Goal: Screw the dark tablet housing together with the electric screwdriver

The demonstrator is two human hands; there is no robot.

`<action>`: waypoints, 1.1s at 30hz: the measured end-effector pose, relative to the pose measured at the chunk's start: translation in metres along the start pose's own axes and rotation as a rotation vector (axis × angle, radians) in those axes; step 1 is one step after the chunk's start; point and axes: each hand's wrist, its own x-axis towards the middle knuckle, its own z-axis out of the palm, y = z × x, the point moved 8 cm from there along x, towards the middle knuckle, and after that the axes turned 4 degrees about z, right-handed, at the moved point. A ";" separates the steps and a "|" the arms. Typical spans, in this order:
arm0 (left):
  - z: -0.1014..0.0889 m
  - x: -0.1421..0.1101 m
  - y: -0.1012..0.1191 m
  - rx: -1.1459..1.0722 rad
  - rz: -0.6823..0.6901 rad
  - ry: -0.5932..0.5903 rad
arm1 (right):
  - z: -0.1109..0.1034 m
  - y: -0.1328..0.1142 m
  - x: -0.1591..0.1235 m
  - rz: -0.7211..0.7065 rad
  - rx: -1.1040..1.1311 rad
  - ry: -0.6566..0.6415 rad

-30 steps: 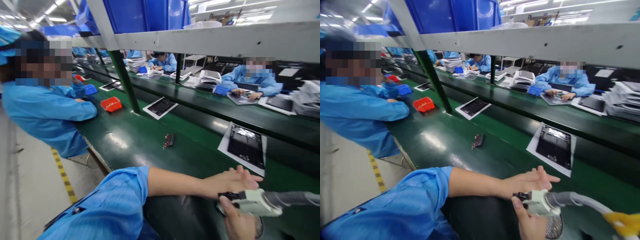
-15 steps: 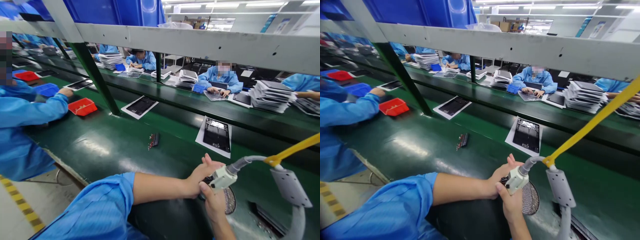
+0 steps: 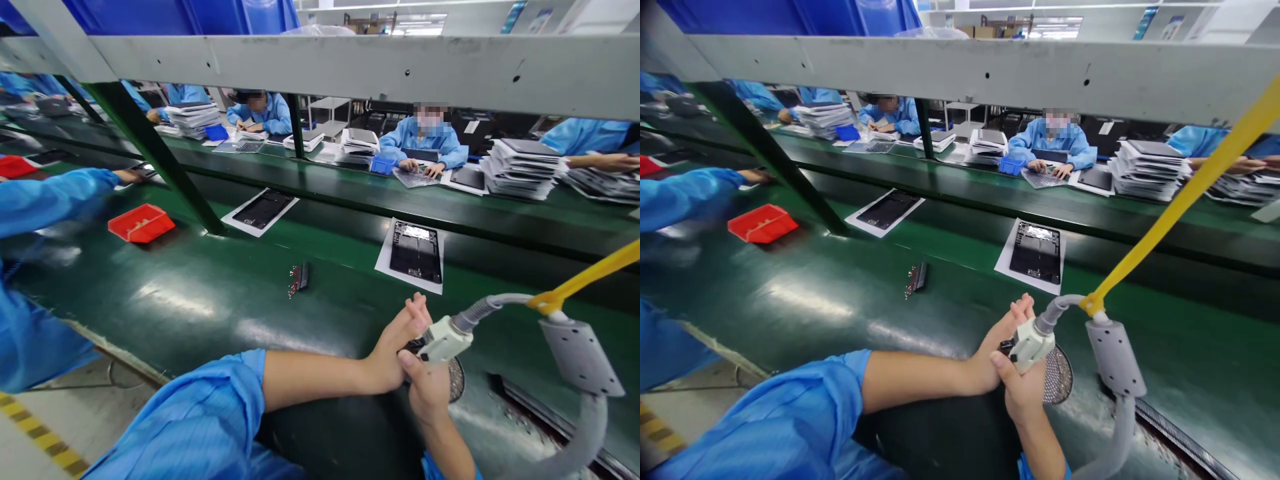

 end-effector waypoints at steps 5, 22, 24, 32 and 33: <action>0.014 -0.019 0.007 0.112 0.179 -0.104 | -0.023 -0.006 0.011 -0.035 -0.048 0.193; 0.002 0.030 0.000 0.021 -0.076 -0.399 | -0.044 -0.001 0.026 -0.104 0.092 0.400; -0.007 0.037 0.000 0.046 -0.014 -0.317 | -0.043 0.000 0.029 -0.115 0.158 0.421; -0.006 0.034 -0.019 0.161 0.213 -0.352 | -0.018 0.016 0.027 -0.075 0.161 0.086; -0.005 0.031 -0.022 0.184 0.267 -0.345 | -0.016 0.014 0.026 -0.079 0.153 0.044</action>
